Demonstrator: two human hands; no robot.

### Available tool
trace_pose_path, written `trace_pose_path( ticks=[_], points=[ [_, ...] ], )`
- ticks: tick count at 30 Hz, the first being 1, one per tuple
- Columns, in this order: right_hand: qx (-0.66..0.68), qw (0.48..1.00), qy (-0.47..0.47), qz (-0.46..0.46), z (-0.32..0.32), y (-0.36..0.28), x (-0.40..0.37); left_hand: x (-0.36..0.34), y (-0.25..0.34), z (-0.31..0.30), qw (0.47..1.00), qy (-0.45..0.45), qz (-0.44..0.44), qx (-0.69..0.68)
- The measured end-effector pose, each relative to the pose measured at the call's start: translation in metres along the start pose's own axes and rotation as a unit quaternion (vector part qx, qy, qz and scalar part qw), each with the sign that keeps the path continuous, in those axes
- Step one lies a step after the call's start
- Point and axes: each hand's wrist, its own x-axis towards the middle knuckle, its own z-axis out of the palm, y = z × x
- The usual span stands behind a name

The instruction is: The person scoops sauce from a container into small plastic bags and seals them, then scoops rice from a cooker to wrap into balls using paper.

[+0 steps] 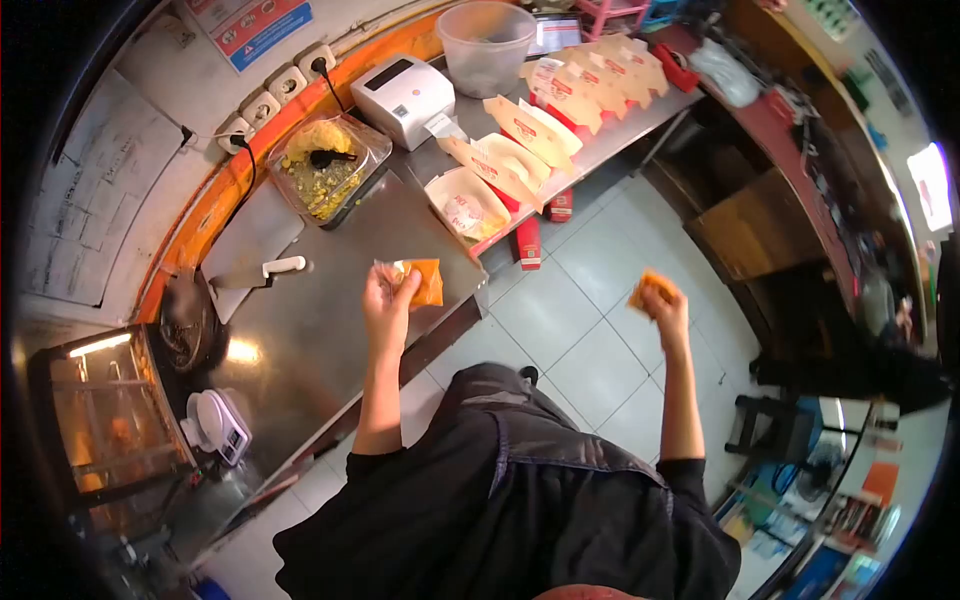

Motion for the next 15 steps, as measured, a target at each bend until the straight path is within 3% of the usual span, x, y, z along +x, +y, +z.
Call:
trace_pose_path(
  ticks=[1, 3, 5, 6, 7, 8, 9, 11, 15],
  points=[
    [0.015, 1.0, -0.01, -0.017, 0.004, -0.022, 0.039, 0.01, 0.01, 0.018, 0.998, 0.045, -0.046, 0.002],
    [0.037, 0.994, -0.065, -0.081, 0.015, -0.052, 0.116, 0.039, 0.009, 0.044, 0.997, 0.071, -0.027, 0.005],
    [-0.014, 0.981, -0.103, -0.162, 0.033, -0.076, 0.191, 0.079, -0.003, 0.067, 0.989, 0.052, 0.099, 0.099],
    [0.118, 0.973, -0.16, -0.12, 0.05, -0.085, 0.221, 0.099, 0.0, 0.087, 0.972, 0.079, 0.137, 0.172],
    [0.036, 0.973, -0.157, -0.164, 0.062, -0.081, 0.256, 0.12, 0.002, 0.107, 0.971, 0.089, 0.135, 0.174],
    [-0.122, 0.953, -0.119, -0.25, 0.075, -0.107, 0.266, 0.138, 0.004, 0.127, 0.93, 0.116, 0.173, 0.303],
    [-0.183, 0.916, -0.078, -0.349, 0.088, -0.108, 0.289, 0.155, 0.006, 0.148, 0.869, 0.137, 0.211, 0.426],
    [-0.18, 0.93, -0.103, -0.303, 0.117, -0.103, 0.326, 0.184, 0.006, 0.184, 0.865, 0.156, 0.14, 0.455],
    [-0.253, 0.906, -0.186, -0.284, 0.148, -0.088, 0.383, 0.231, -0.018, 0.218, 0.835, 0.165, 0.036, 0.523]
  ],
)
